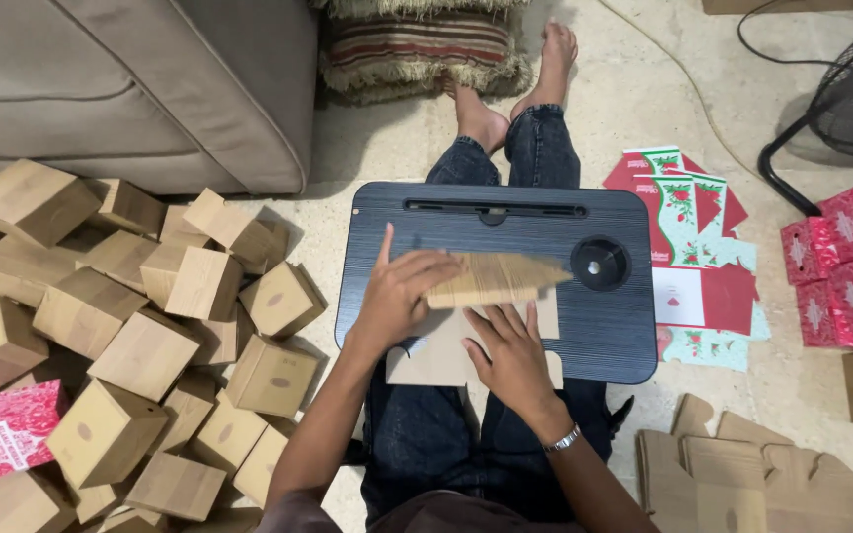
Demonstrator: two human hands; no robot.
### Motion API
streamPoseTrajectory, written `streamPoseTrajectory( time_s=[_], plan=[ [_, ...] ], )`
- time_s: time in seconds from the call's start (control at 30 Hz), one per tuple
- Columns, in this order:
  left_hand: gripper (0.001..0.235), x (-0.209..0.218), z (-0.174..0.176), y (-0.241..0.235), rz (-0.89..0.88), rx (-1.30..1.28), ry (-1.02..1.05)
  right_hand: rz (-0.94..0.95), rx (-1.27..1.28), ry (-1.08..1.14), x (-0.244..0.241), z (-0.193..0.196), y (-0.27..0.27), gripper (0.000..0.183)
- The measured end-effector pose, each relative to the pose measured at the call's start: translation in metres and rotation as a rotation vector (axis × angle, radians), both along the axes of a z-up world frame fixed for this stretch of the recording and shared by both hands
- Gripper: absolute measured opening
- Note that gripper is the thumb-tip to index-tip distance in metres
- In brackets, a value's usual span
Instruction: The person sits on the floor and folds flat cardboard pieces into small boxes using a lap tray. They fold the sides, tuck flaps, and close the lids, then place the finished boxes aside. The process is repeated for multiple units.
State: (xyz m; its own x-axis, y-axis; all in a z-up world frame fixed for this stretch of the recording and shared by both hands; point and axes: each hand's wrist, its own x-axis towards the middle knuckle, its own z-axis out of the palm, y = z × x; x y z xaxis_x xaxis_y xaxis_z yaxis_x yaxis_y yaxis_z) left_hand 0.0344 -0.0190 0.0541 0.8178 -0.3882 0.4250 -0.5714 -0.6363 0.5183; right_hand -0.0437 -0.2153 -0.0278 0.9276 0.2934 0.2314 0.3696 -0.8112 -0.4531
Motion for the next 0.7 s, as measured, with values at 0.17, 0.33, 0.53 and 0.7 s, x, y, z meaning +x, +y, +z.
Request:
streamPoseTrajectory(
  time_s=[0.17, 0.33, 0.53, 0.7],
  plan=[
    [0.034, -0.042, -0.012, 0.008, -0.087, 0.098, 0.044, 0.216, -0.069, 0.215, -0.007, 0.067, -0.016, 0.042],
    [0.075, -0.056, -0.044, 0.019, -0.218, 0.136, 0.001, 0.811, 0.277, 0.615, -0.01, 0.132, -0.046, 0.052],
    [0.052, -0.071, -0.067, 0.009, -0.111, 0.159, 0.131, 0.319, 0.132, 0.146, 0.051, 0.115, -0.014, 0.022],
    [0.051, -0.075, -0.059, 0.005, -0.053, 0.156, 0.18, 0.168, -0.334, 0.297, 0.07, 0.036, 0.015, 0.049]
  ],
)
